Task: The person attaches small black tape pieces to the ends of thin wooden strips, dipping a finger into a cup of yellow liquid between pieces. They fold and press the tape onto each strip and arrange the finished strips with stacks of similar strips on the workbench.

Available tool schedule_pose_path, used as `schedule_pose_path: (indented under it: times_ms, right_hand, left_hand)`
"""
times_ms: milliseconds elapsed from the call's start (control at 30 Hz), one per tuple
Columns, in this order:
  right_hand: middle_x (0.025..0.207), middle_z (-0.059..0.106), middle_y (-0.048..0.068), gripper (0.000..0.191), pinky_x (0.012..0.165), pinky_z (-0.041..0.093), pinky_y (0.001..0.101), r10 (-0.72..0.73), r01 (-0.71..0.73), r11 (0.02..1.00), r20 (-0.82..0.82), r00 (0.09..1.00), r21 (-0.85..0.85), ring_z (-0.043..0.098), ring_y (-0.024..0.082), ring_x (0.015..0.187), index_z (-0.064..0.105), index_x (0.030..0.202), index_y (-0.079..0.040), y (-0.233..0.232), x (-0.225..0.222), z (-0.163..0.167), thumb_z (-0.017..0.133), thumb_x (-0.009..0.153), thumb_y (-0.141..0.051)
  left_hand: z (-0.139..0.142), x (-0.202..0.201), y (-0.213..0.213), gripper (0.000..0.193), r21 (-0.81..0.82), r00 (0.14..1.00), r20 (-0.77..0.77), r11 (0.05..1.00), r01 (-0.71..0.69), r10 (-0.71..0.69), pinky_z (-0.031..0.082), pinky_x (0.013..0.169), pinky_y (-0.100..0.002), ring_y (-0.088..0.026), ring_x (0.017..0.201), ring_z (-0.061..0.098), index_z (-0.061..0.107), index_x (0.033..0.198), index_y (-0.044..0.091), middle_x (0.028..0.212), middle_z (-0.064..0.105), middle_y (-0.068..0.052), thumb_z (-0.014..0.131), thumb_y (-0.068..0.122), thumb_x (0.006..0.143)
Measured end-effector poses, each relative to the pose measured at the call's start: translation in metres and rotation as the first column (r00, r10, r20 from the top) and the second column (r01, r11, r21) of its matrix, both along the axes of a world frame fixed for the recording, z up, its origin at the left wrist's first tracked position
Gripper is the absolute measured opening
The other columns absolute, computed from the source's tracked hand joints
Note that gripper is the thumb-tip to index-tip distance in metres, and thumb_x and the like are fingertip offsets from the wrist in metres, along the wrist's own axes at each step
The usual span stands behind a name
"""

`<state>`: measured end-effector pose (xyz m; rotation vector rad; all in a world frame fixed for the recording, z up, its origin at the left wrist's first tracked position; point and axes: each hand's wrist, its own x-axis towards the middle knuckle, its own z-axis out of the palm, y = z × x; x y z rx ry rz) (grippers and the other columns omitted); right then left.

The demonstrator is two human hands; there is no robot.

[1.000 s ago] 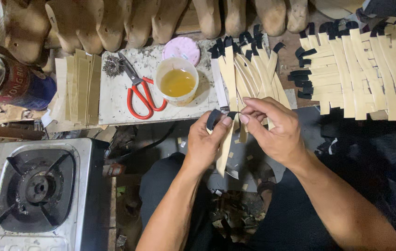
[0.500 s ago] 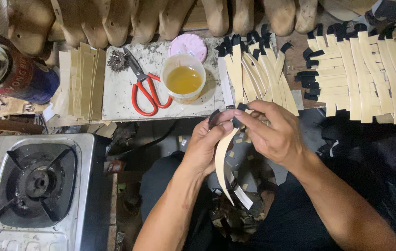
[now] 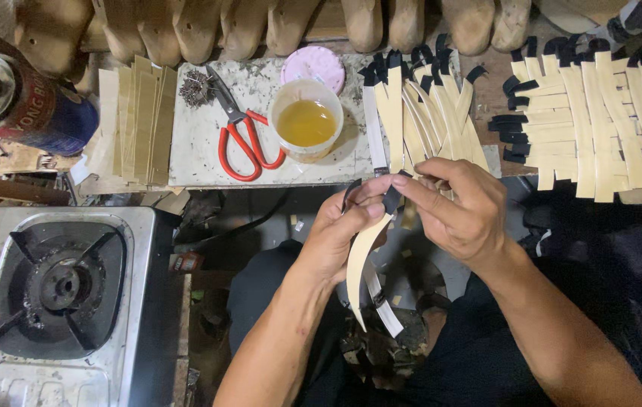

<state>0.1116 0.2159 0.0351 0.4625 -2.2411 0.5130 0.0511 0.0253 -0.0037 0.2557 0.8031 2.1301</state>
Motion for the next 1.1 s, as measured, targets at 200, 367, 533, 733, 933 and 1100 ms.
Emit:
schedule_pose_path:
  times_ms: [200, 367, 533, 733, 933, 1100]
  right_hand:
    - [0.108, 0.067, 0.013, 0.037, 0.070, 0.057, 0.0312, -0.108, 0.108, 0.994, 0.081, 0.991, 0.000, 0.067, 0.021, 0.083, 0.076, 0.119, -0.006, 0.007, 0.002, 0.001, 0.074, 0.086, 0.011]
    - [0.115, 0.066, 0.015, 0.031, 0.076, 0.060, 0.0284, -0.096, 0.103, 0.991, 0.086, 0.992, -0.080, 0.070, 0.020, 0.090, 0.074, 0.121, -0.001, 0.009, 0.002, 0.003, 0.069, 0.093, 0.013]
    - [0.112, 0.065, 0.014, 0.037, 0.076, 0.058, 0.0363, 0.002, -0.004, 0.999, 0.054, 0.999, 0.051, 0.069, 0.026, 0.090, 0.077, 0.111, -0.003, 0.000, 0.003, 0.008, 0.075, 0.076, 0.006]
    - [0.111, 0.066, 0.013, 0.033, 0.076, 0.057, 0.0378, -0.023, 0.017, 0.996, 0.059, 0.998, 0.091, 0.068, 0.026, 0.088, 0.078, 0.110, -0.005, -0.002, 0.002, 0.008, 0.077, 0.079, 0.004]
    - [0.115, 0.066, 0.014, 0.024, 0.078, 0.059, 0.0310, -0.154, 0.152, 0.988, 0.108, 0.982, 0.029, 0.069, 0.021, 0.091, 0.075, 0.112, -0.008, 0.009, 0.000, 0.003, 0.074, 0.092, 0.005]
    - [0.111, 0.067, 0.017, 0.032, 0.072, 0.057, 0.0319, -0.048, 0.053, 0.995, -0.064, 0.997, 0.079, 0.068, 0.025, 0.088, 0.075, 0.119, -0.006, -0.002, 0.001, -0.001, 0.071, 0.090, 0.007]
  left_hand:
    - [-0.001, -0.002, -0.001, 0.040, -0.064, 1.000, 0.008, 0.998, 0.005, -0.004, 0.055, 0.073, -0.025, -0.011, 0.082, 0.068, 0.060, 0.135, -0.006, 0.099, 0.072, -0.009, 0.060, 0.006, 0.097]
    - [0.002, -0.007, 0.000, 0.038, -0.063, 0.999, -0.018, 0.997, -0.048, 0.047, 0.057, 0.075, -0.026, -0.012, 0.083, 0.069, 0.061, 0.134, -0.006, 0.100, 0.073, -0.009, 0.058, 0.006, 0.098]
    - [0.001, -0.006, 0.006, 0.039, -0.081, 0.997, -0.001, 0.993, -0.080, 0.080, 0.055, 0.075, -0.025, -0.010, 0.084, 0.067, 0.061, 0.135, -0.006, 0.101, 0.071, -0.007, 0.059, 0.003, 0.098]
    - [-0.002, -0.003, 0.004, 0.039, -0.086, 0.998, 0.001, 0.994, -0.061, 0.062, 0.055, 0.076, -0.026, -0.010, 0.086, 0.067, 0.061, 0.135, -0.007, 0.105, 0.071, -0.006, 0.059, 0.001, 0.097]
    - [0.002, 0.000, -0.011, 0.043, -0.029, 0.992, -0.122, 0.999, 0.036, -0.039, 0.056, 0.086, -0.025, -0.010, 0.094, 0.068, 0.060, 0.137, -0.007, 0.110, 0.072, -0.007, 0.059, -0.001, 0.094]
    - [-0.012, -0.009, -0.002, 0.041, -0.139, 0.995, -0.055, 0.986, -0.092, 0.086, 0.055, 0.079, -0.026, -0.011, 0.087, 0.067, 0.060, 0.135, -0.007, 0.103, 0.072, -0.007, 0.060, 0.000, 0.094]
